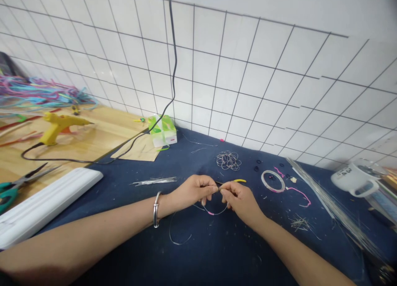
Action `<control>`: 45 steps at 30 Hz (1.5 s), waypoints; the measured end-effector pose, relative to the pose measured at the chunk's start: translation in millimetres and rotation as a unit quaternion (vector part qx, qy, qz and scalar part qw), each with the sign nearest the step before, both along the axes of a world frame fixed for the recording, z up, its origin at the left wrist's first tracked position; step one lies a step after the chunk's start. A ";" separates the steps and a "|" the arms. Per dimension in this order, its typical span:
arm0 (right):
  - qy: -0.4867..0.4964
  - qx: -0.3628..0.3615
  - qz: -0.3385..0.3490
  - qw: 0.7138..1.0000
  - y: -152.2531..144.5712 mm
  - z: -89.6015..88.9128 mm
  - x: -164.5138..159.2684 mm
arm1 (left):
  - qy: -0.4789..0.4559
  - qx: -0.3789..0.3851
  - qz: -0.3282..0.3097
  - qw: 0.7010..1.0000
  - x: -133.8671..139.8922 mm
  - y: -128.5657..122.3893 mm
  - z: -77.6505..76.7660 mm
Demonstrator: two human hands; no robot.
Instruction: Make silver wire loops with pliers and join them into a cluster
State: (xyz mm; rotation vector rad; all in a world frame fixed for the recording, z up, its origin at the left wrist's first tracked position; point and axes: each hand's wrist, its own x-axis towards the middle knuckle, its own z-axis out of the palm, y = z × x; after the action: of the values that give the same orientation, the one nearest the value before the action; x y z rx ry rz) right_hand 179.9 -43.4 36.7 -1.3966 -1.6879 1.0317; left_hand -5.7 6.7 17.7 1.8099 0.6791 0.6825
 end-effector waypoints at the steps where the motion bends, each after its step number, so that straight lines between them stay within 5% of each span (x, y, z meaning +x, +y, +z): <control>1: -0.031 0.032 -0.004 0.999 -0.3 -0.1 -0.3 | 0.003 -0.027 0.000 1.000 0.2 0.1 -0.4; 7: -0.146 0.158 -0.007 0.976 -0.5 -4.3 0.2 | -0.016 -0.164 0.003 0.986 0.3 0.5 7.4; 16: -0.249 0.251 0.020 0.935 -0.9 -9.8 3.2 | -0.038 -0.189 -0.016 0.981 0.4 1.0 7.1; 25: -0.134 0.069 -0.010 0.989 -2.0 2.0 -2.8 | -0.019 -0.097 0.013 0.995 3.9 -3.4 7.9; 34: -0.022 -0.030 -0.004 0.999 -1.4 0.2 -4.2 | 0.041 0.044 0.053 0.997 3.4 -8.7 4.6; 39: -0.089 0.064 -0.027 0.994 -5.2 1.6 -6.9 | 0.041 0.039 0.053 0.997 3.2 -9.1 6.3; 45: -0.177 0.202 -0.016 0.963 -6.9 -4.5 -4.2 | 0.008 -0.067 0.031 0.997 5.6 -9.9 9.0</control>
State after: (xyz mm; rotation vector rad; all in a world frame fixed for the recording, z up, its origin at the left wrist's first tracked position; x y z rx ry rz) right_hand 175.7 -50.4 32.1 -1.3785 -1.9858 0.3944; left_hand -0.1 -3.2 26.8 1.6780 0.7757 0.6489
